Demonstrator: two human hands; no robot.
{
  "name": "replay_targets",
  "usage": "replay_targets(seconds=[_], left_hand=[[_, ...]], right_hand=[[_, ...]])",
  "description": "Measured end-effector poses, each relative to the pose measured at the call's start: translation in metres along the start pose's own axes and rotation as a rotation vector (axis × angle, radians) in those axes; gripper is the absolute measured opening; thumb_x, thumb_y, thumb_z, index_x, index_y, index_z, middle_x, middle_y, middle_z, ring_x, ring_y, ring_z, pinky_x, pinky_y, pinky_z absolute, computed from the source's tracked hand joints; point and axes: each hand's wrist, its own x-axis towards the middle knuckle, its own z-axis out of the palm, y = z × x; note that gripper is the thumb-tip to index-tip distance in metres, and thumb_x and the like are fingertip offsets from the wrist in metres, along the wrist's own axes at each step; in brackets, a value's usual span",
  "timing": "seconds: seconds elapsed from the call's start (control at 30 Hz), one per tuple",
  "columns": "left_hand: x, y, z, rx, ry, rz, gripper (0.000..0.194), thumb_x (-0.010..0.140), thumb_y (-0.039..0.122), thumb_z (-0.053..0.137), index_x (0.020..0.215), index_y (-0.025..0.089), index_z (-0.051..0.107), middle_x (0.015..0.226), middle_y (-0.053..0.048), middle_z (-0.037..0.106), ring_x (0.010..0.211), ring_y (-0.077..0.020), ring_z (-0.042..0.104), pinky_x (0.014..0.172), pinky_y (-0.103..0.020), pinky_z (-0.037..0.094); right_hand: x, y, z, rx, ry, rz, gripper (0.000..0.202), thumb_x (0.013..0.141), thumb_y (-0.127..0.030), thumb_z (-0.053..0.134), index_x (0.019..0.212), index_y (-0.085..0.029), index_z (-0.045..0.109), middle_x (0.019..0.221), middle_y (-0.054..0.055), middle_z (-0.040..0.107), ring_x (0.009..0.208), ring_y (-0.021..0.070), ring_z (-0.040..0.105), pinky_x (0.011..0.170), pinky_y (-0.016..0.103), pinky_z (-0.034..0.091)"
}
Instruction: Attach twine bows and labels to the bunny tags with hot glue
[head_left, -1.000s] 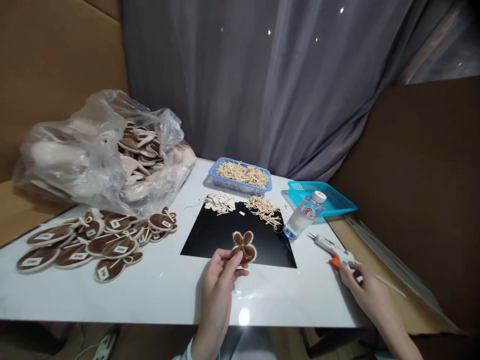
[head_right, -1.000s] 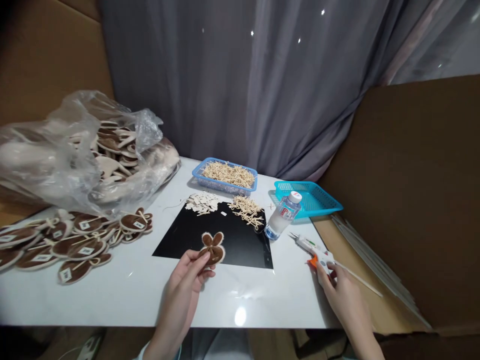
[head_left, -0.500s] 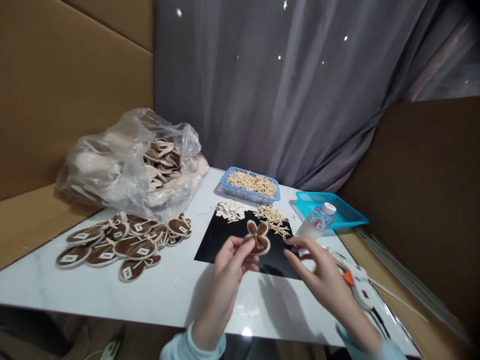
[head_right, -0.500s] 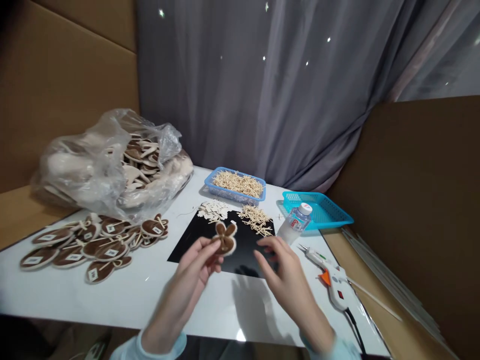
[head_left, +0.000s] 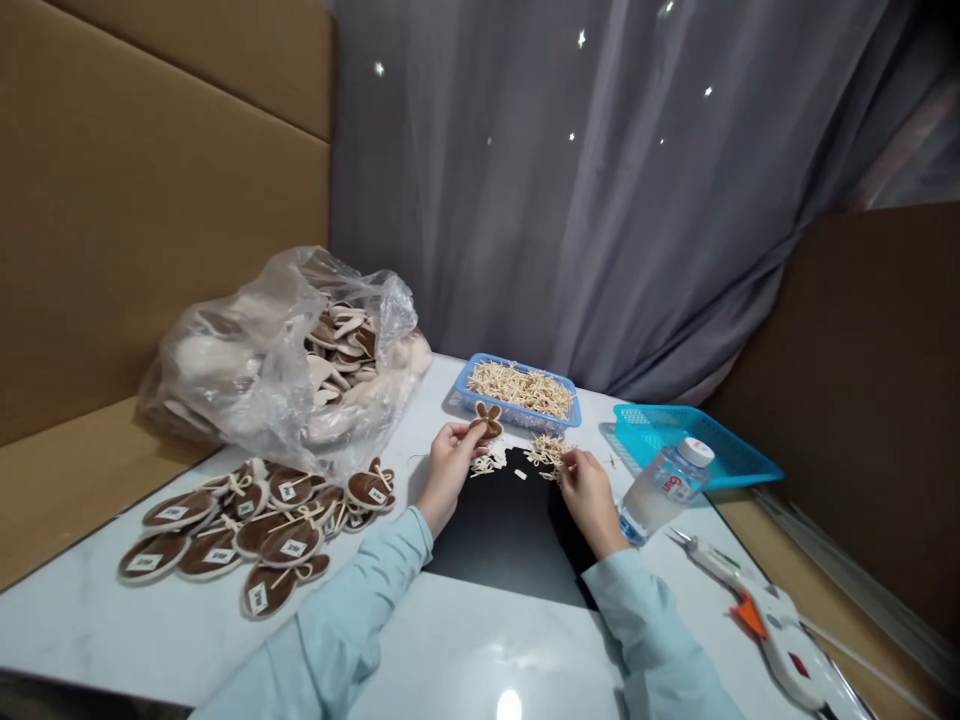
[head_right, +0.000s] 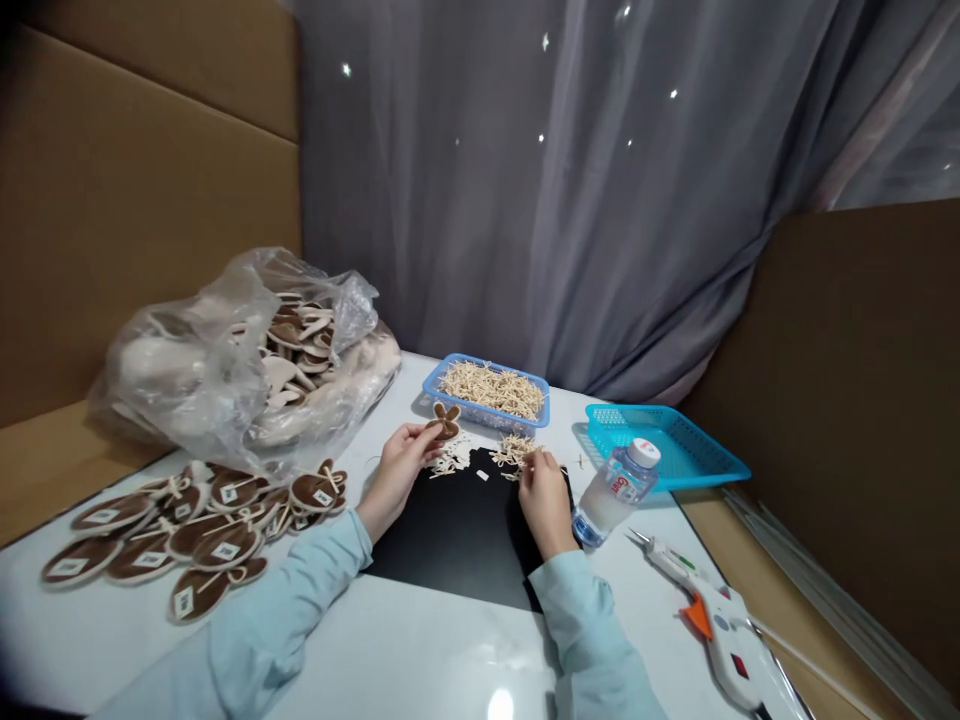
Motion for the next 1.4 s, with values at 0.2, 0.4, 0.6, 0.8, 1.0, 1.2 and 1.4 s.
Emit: replay_targets(seconds=[0.2,0.4,0.6,0.8,1.0,1.2,1.4], left_hand=[[-0.004,-0.014,0.001,0.044,-0.037,-0.048,0.029,0.066,0.031,0.081,0.072,0.015,0.057,0.073,-0.005,0.072,0.061,-0.0129,0.067,0.057,-0.022,0.052],[-0.008,-0.016,0.003,0.078,-0.069,-0.069,0.031,0.062,0.029,0.083,0.068,0.016,0.056,0.066,-0.002,0.069,0.056,-0.013,0.065,0.05,-0.021,0.052],[-0.006,-0.016,0.001,0.1,-0.075,-0.08,0.028,0.064,0.028,0.081,0.071,0.016,0.056,0.068,-0.002,0.069,0.058,-0.0118,0.065,0.049,-0.019,0.051],[-0.004,-0.017,0.0,0.123,-0.076,-0.087,0.028,0.065,0.028,0.08,0.072,0.016,0.056,0.068,-0.001,0.068,0.058,-0.0111,0.065,0.049,-0.018,0.051],[-0.003,-0.019,-0.001,0.146,-0.072,-0.086,0.027,0.066,0.027,0.078,0.072,0.016,0.055,0.067,-0.001,0.067,0.058,-0.0111,0.064,0.049,-0.018,0.051],[-0.003,-0.02,-0.002,0.175,-0.077,-0.088,0.025,0.069,0.026,0.077,0.073,0.016,0.054,0.066,-0.001,0.066,0.057,-0.011,0.063,0.049,-0.019,0.051],[-0.003,-0.021,-0.002,0.19,-0.077,-0.092,0.024,0.07,0.025,0.076,0.074,0.016,0.054,0.066,-0.001,0.066,0.056,-0.0111,0.063,0.049,-0.019,0.051]], right_hand=[[0.0,0.006,-0.009,-0.061,-0.131,-0.055,0.017,0.076,-0.008,0.049,0.083,-0.017,0.061,0.084,0.008,0.061,0.079,0.0223,0.06,0.073,0.032,0.046],[-0.002,0.001,-0.008,-0.072,-0.194,-0.084,0.016,0.083,-0.013,0.052,0.081,-0.019,0.066,0.085,0.007,0.063,0.082,0.0226,0.061,0.077,0.033,0.043],[0.004,-0.005,-0.016,0.023,-0.127,-0.11,0.014,0.09,-0.029,0.054,0.087,-0.02,0.064,0.094,0.008,0.066,0.094,0.0248,0.061,0.084,0.036,0.043],[0.001,-0.012,-0.016,0.118,-0.212,-0.16,0.022,0.089,-0.036,0.059,0.072,-0.022,0.065,0.068,0.001,0.067,0.064,0.0183,0.063,0.062,0.028,0.045],[0.001,-0.005,-0.013,0.112,-0.118,-0.14,0.016,0.09,-0.02,0.049,0.094,-0.018,0.064,0.089,0.01,0.068,0.08,0.0244,0.064,0.073,0.037,0.048],[-0.003,-0.013,-0.012,0.163,-0.305,-0.338,0.024,0.087,-0.011,0.051,0.098,-0.025,0.067,0.106,0.006,0.066,0.101,0.023,0.06,0.09,0.038,0.045],[-0.006,-0.017,-0.01,0.135,-0.312,-0.29,0.018,0.086,-0.014,0.053,0.098,-0.021,0.064,0.097,0.007,0.066,0.092,0.0234,0.06,0.084,0.039,0.046]])
